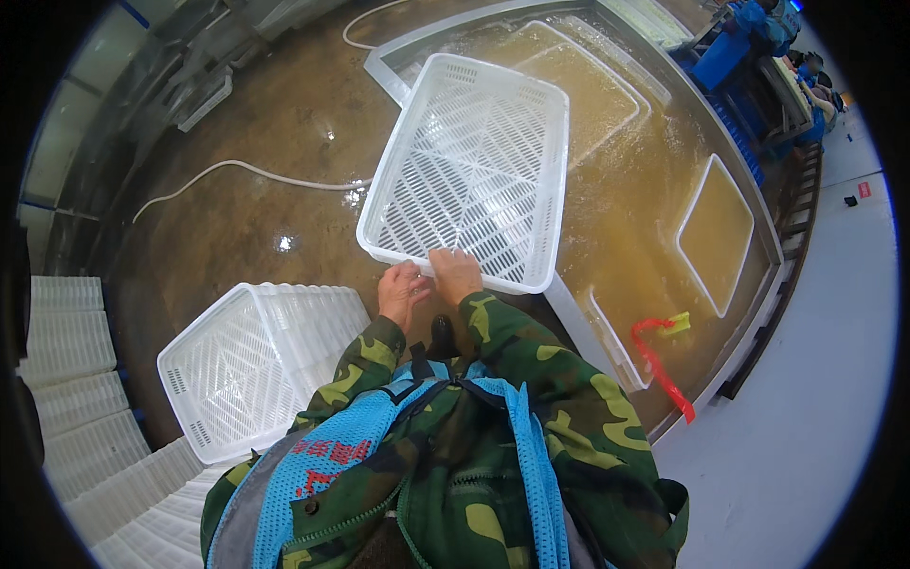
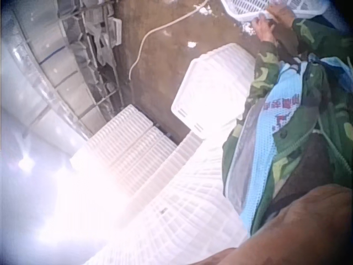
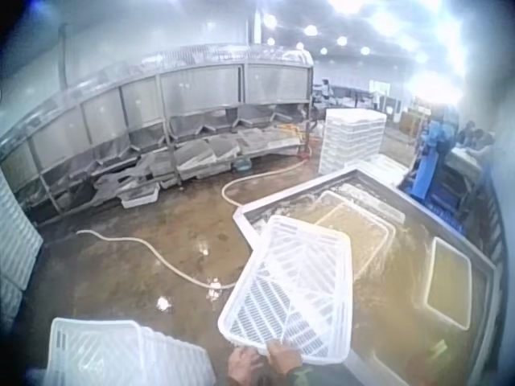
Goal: The person repeatedly dips white plastic baskets into a large water tank, scrubs them with a yellow sponge, and stacks the cleaned baskets on the floor. The process is repeated for multiple baskets throughout the clip.
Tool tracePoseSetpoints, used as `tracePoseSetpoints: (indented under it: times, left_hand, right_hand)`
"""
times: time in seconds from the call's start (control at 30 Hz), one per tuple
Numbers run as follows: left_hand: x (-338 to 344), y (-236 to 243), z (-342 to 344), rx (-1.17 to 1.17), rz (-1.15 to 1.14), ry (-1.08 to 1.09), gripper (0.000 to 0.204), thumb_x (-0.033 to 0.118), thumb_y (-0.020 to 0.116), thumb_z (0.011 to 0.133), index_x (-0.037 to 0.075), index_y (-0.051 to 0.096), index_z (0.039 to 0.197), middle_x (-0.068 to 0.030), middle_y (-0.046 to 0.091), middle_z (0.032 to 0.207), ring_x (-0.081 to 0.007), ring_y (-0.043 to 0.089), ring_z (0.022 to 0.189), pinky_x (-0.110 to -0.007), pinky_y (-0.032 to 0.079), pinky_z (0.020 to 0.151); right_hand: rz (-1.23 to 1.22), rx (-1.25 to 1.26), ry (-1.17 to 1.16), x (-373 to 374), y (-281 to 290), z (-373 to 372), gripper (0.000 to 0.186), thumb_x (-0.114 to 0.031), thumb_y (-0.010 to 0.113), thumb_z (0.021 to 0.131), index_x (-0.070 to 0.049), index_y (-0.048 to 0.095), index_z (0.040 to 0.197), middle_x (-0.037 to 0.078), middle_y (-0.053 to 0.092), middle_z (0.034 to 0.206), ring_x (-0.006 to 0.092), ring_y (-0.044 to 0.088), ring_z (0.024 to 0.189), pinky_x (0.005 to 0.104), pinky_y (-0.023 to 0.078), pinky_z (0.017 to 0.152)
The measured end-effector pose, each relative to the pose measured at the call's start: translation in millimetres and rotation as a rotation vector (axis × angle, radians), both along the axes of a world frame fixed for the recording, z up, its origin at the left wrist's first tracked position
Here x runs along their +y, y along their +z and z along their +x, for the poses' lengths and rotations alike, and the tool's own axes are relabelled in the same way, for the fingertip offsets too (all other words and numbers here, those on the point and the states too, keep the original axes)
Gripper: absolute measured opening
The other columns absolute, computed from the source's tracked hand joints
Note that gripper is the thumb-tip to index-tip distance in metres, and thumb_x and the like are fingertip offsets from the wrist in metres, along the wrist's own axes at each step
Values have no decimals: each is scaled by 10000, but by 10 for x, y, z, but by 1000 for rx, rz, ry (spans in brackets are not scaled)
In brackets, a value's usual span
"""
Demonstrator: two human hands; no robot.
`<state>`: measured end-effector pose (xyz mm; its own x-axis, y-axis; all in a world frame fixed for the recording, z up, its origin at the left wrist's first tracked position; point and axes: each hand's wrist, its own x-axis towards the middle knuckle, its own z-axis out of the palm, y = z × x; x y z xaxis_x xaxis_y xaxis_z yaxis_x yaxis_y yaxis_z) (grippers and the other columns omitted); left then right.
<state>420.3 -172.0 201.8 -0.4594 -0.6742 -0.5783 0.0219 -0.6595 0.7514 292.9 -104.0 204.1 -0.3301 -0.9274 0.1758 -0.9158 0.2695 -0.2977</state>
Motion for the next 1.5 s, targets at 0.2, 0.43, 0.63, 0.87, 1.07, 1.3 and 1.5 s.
tracePoseSetpoints:
  times: [0.2, 0.43, 0.63, 0.87, 1.07, 1.3, 1.5]
  left_hand:
    - [-232, -292, -219, -49, 136, -42, 356, 312, 563, 920, -11, 534, 1066, -116, 606, 948, -219, 632, 763, -347, 545, 655]
    - [-234, -512, -269, -37, 168, -18, 345, 223, 503, 942, -16, 477, 1190, -150, 594, 1051, -284, 640, 853, -397, 553, 719]
    - [-46, -643, -208, 27, 292, -72, 408, 220, 542, 932, 5, 429, 1260, -152, 545, 1153, -339, 611, 963, -457, 522, 801]
    - [508, -562, -487, 53, 469, -61, 450, 258, 594, 924, 64, 409, 1286, -105, 472, 1254, -358, 575, 1063, -453, 482, 838]
    - [781, -661, -564, 11, 496, 93, 447, 255, 599, 921, 79, 414, 1288, -132, 470, 1258, -334, 570, 1072, -451, 468, 855]
    - [46, -1093, 239, -358, 297, 281, 525, 364, 596, 890, 143, 427, 1336, -69, 554, 1188, -235, 574, 1017, -449, 494, 802]
    - [-745, -852, -433, -3, 51, -26, 608, 274, 607, 878, 189, 301, 1397, -73, 509, 1212, -265, 536, 1072, -480, 488, 821]
  right_hand:
    - [50, 48, -27, -18, -423, 87, 282, -176, 685, 697, -136, 554, 943, 46, 547, 889, 258, 547, 857, 422, 413, 716]
    - [-363, -89, -387, 927, 42, -493, 464, -183, 730, 688, -8, 526, 1065, 143, 558, 943, 370, 527, 938, 453, 402, 845]
    - [-145, -1077, -1131, 1552, -303, -659, 505, -294, 721, 809, 47, 490, 1100, 133, 564, 974, 254, 593, 837, 371, 497, 736]
    - [-306, -1713, -1034, 1130, -463, -540, 610, -302, 679, 860, 72, 385, 1241, 163, 540, 1105, 255, 631, 916, 324, 526, 700]
    - [-290, -1744, -998, 1101, -384, -888, 500, -217, 668, 849, 42, 414, 1193, 142, 575, 1021, 221, 635, 817, 314, 527, 648]
    - [-372, -1450, -1115, 964, -337, -1424, 293, -104, 577, 809, 13, 513, 1070, 112, 612, 850, 170, 585, 559, 260, 462, 404]
    - [-329, -1437, -1065, 1620, -785, -2357, 248, -197, 518, 855, 14, 621, 934, 86, 640, 784, 138, 603, 618, 284, 468, 505]
